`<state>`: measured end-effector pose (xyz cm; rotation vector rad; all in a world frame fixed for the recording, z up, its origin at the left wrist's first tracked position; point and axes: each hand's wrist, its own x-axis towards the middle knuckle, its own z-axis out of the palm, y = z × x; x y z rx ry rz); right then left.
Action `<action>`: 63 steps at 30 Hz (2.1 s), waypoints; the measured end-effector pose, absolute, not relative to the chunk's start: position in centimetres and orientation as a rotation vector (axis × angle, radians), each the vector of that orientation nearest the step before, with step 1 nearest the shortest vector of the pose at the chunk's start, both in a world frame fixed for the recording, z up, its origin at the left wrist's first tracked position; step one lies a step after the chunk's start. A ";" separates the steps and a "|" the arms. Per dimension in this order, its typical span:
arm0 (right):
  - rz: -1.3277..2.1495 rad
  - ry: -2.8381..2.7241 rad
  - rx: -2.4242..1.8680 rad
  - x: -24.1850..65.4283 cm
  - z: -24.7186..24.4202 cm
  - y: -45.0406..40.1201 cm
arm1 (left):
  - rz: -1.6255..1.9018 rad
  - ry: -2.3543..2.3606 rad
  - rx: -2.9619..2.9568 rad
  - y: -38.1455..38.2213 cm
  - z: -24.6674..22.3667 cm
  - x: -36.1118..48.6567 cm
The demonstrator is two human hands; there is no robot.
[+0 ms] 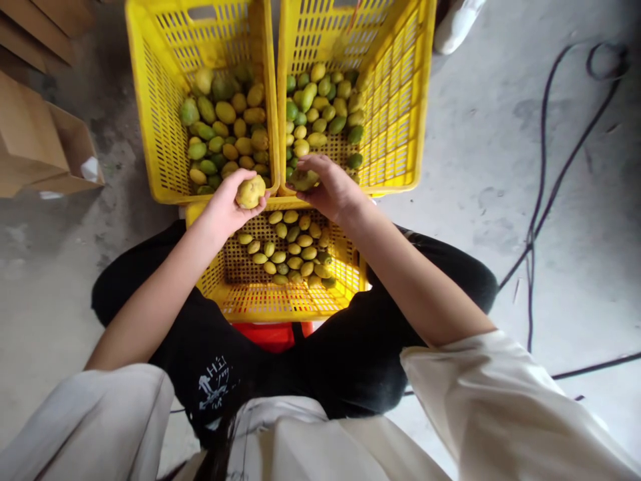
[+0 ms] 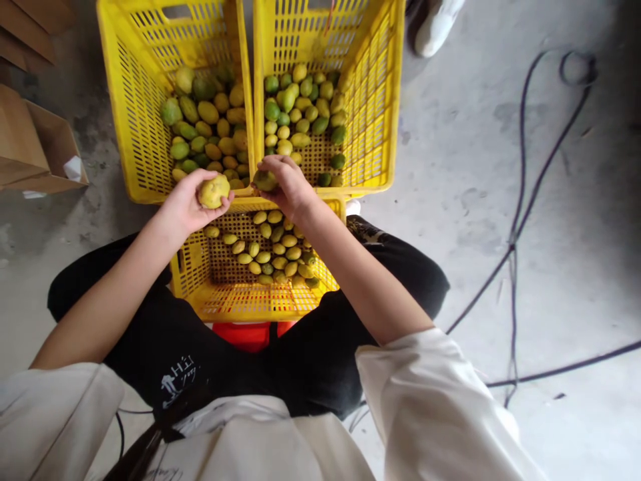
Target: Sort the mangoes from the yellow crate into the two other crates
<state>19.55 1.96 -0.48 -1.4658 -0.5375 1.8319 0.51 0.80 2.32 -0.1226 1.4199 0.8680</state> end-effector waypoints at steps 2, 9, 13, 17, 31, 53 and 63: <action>1.851 -0.424 -1.468 19.3 0.2 1.8 | 0.872 1.416 -0.157 0.9 2.2 0.5; 1.870 -0.284 -1.505 18.9 -0.4 2.0 | 1.005 1.372 -0.167 0.8 2.3 0.5; 1.777 -0.252 -1.500 18.6 -0.9 2.2 | 1.045 1.371 -0.159 1.0 2.9 0.6; 1.774 -0.183 -1.485 18.6 -1.0 2.2 | 0.940 1.387 -0.148 1.2 3.0 0.5; 1.875 -0.309 -1.426 18.9 0.7 2.3 | 0.915 1.455 -0.022 1.1 2.9 0.3; 1.871 -0.148 -1.436 19.0 -0.7 2.7 | 0.893 1.421 -0.246 0.8 2.4 0.7; 1.913 -0.224 -1.420 19.0 -1.0 2.4 | 0.899 1.478 -0.250 0.8 1.4 0.5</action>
